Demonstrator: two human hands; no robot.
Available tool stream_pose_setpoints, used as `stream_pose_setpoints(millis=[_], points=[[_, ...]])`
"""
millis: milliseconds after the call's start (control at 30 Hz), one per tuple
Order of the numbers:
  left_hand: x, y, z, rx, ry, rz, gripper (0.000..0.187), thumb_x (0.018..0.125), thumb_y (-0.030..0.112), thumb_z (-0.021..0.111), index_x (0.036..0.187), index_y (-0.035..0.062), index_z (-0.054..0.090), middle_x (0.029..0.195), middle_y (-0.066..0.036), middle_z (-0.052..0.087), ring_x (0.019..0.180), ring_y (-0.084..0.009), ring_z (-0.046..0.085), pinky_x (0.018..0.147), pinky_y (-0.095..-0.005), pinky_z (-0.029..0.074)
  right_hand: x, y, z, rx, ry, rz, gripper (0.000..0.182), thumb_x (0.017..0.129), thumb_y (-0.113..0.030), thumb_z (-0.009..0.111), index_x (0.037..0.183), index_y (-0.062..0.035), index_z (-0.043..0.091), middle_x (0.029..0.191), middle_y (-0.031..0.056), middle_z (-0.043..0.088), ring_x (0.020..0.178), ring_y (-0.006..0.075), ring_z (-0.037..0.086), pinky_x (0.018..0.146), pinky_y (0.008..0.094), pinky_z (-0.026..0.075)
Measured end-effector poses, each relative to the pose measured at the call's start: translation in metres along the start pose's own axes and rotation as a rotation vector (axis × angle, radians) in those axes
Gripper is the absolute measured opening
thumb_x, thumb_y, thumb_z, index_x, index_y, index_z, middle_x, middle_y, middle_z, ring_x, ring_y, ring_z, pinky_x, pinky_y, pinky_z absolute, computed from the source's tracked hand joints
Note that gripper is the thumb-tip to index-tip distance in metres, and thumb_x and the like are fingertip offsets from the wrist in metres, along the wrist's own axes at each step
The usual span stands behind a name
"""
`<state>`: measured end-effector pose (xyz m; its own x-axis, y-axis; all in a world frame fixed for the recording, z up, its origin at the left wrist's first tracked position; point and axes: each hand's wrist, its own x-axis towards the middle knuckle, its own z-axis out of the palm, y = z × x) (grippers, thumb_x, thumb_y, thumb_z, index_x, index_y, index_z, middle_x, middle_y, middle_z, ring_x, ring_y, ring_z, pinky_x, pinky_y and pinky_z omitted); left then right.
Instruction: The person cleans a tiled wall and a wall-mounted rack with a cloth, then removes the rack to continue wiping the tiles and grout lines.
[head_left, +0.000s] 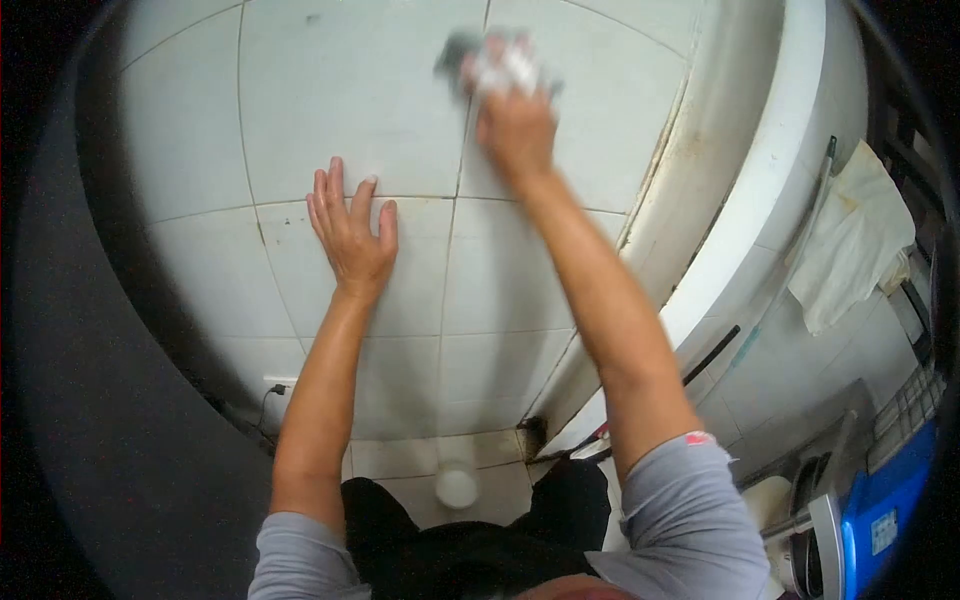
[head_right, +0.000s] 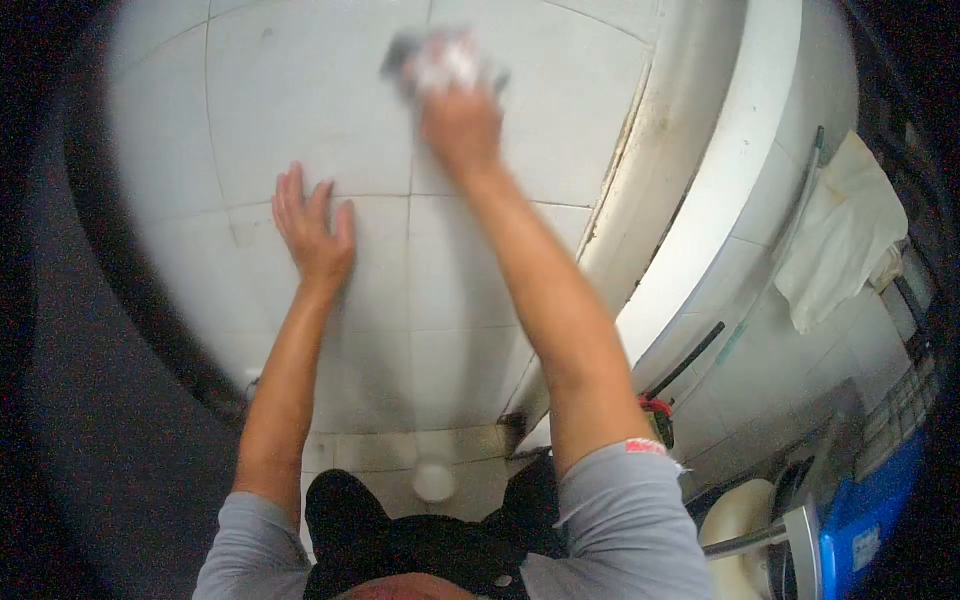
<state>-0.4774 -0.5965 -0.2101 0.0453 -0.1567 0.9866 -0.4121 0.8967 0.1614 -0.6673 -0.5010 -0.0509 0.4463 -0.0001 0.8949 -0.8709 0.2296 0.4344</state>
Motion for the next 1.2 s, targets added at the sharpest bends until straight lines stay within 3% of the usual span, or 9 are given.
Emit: stream_pose_setpoints(millis=[200, 333, 500, 533, 567, 800, 933, 1033, 1200], points=[[-0.014, -0.033, 0.010, 0.021, 0.010, 0.098, 0.046, 0.094, 0.024, 0.069, 0.138, 0.0161, 0.061, 0.164, -0.016, 0.039, 0.154, -0.0425, 0.029, 0.122, -0.0649, 0.023, -0.145, -0.035, -0.058, 0.258, -0.395, -0.139, 0.044, 0.089, -0.005, 0.061, 0.127, -0.0242, 0.071, 0.151, 0.0077, 0.059, 0.140, 0.0376, 0.054, 0.114, 0.0574, 0.045], [-0.016, -0.032, 0.011, 0.096, -0.017, 0.099, 0.048, 0.095, 0.026, 0.068, 0.141, 0.0188, 0.058, 0.165, -0.016, 0.039, 0.154, -0.0420, 0.029, 0.122, -0.0647, 0.023, 0.015, 0.029, -0.031, -0.183, -0.796, 0.370, 0.046, 0.084, -0.005, 0.061, 0.125, -0.0192, 0.075, 0.143, 0.0110, 0.065, 0.130, 0.0394, 0.062, 0.112, 0.0533, 0.048], [-0.018, -0.034, 0.014, 0.083, -0.004, 0.126, 0.049, 0.096, 0.027, 0.068, 0.143, 0.0192, 0.058, 0.166, -0.016, 0.036, 0.154, -0.0430, 0.029, 0.123, -0.0648, 0.022, 0.064, 0.041, 0.014, -0.006, -0.305, 0.441, 0.021, 0.094, -0.012, 0.057, 0.103, -0.0006, 0.072, 0.097, 0.0243, 0.072, 0.090, 0.0390, 0.070, 0.082, 0.0539, 0.054], [-0.017, -0.036, 0.015, 0.078, 0.005, 0.127, 0.049, 0.096, 0.027, 0.067, 0.143, 0.0193, 0.057, 0.167, -0.016, 0.036, 0.155, -0.0432, 0.028, 0.123, -0.0648, 0.022, 0.037, 0.002, -0.005, -0.137, -0.673, 0.449, 0.053, 0.084, -0.007, 0.062, 0.135, -0.0179, 0.068, 0.151, 0.0165, 0.057, 0.132, 0.0440, 0.058, 0.112, 0.0557, 0.047], [-0.017, -0.039, 0.015, 0.083, 0.001, 0.128, 0.049, 0.096, 0.027, 0.067, 0.143, 0.0193, 0.057, 0.167, -0.016, 0.036, 0.155, -0.0433, 0.028, 0.123, -0.0649, 0.022, -0.014, -0.021, -0.002, -0.035, -0.102, 0.089, 0.060, 0.084, -0.004, 0.060, 0.142, -0.0196, 0.063, 0.159, 0.0168, 0.048, 0.141, 0.0472, 0.049, 0.115, 0.0575, 0.043], [-0.022, -0.043, 0.016, 0.118, -0.046, 0.135, 0.051, 0.096, 0.028, 0.067, 0.145, 0.0181, 0.057, 0.167, -0.016, 0.035, 0.155, -0.0447, 0.026, 0.123, -0.0662, 0.020, -0.108, -0.012, -0.060, 0.267, -0.357, -0.199, 0.048, 0.087, -0.006, 0.059, 0.130, -0.0237, 0.070, 0.149, 0.0080, 0.059, 0.143, 0.0377, 0.051, 0.113, 0.0556, 0.048], [-0.021, -0.040, 0.014, 0.112, -0.046, 0.141, 0.052, 0.096, 0.028, 0.067, 0.146, 0.0163, 0.056, 0.167, -0.017, 0.035, 0.155, -0.0449, 0.025, 0.123, -0.0662, 0.019, 0.045, 0.074, -0.058, -0.281, -0.762, 0.431, 0.045, 0.086, -0.010, 0.058, 0.129, -0.0175, 0.070, 0.149, 0.0133, 0.058, 0.135, 0.0390, 0.057, 0.103, 0.0450, 0.055], [-0.018, -0.034, 0.008, 0.112, -0.054, 0.140, 0.050, 0.096, 0.027, 0.066, 0.144, 0.0149, 0.058, 0.167, -0.017, 0.035, 0.156, -0.0450, 0.025, 0.123, -0.0660, 0.018, 0.020, 0.144, -0.019, -0.204, -0.062, 0.028, 0.019, 0.076, -0.008, 0.063, 0.095, -0.0102, 0.065, 0.089, 0.0159, 0.066, 0.088, 0.0418, 0.063, 0.075, 0.0548, 0.052], [-0.013, -0.023, -0.001, 0.085, -0.058, 0.151, 0.048, 0.096, 0.026, 0.067, 0.141, 0.0129, 0.060, 0.167, -0.016, 0.034, 0.155, -0.0453, 0.026, 0.123, -0.0648, 0.020, -0.186, -0.026, -0.075, 0.150, -0.254, 0.326, 0.072, 0.078, 0.004, 0.052, 0.144, -0.0253, 0.063, 0.164, 0.0140, 0.042, 0.154, 0.0454, 0.031, 0.125, 0.0573, 0.031]])
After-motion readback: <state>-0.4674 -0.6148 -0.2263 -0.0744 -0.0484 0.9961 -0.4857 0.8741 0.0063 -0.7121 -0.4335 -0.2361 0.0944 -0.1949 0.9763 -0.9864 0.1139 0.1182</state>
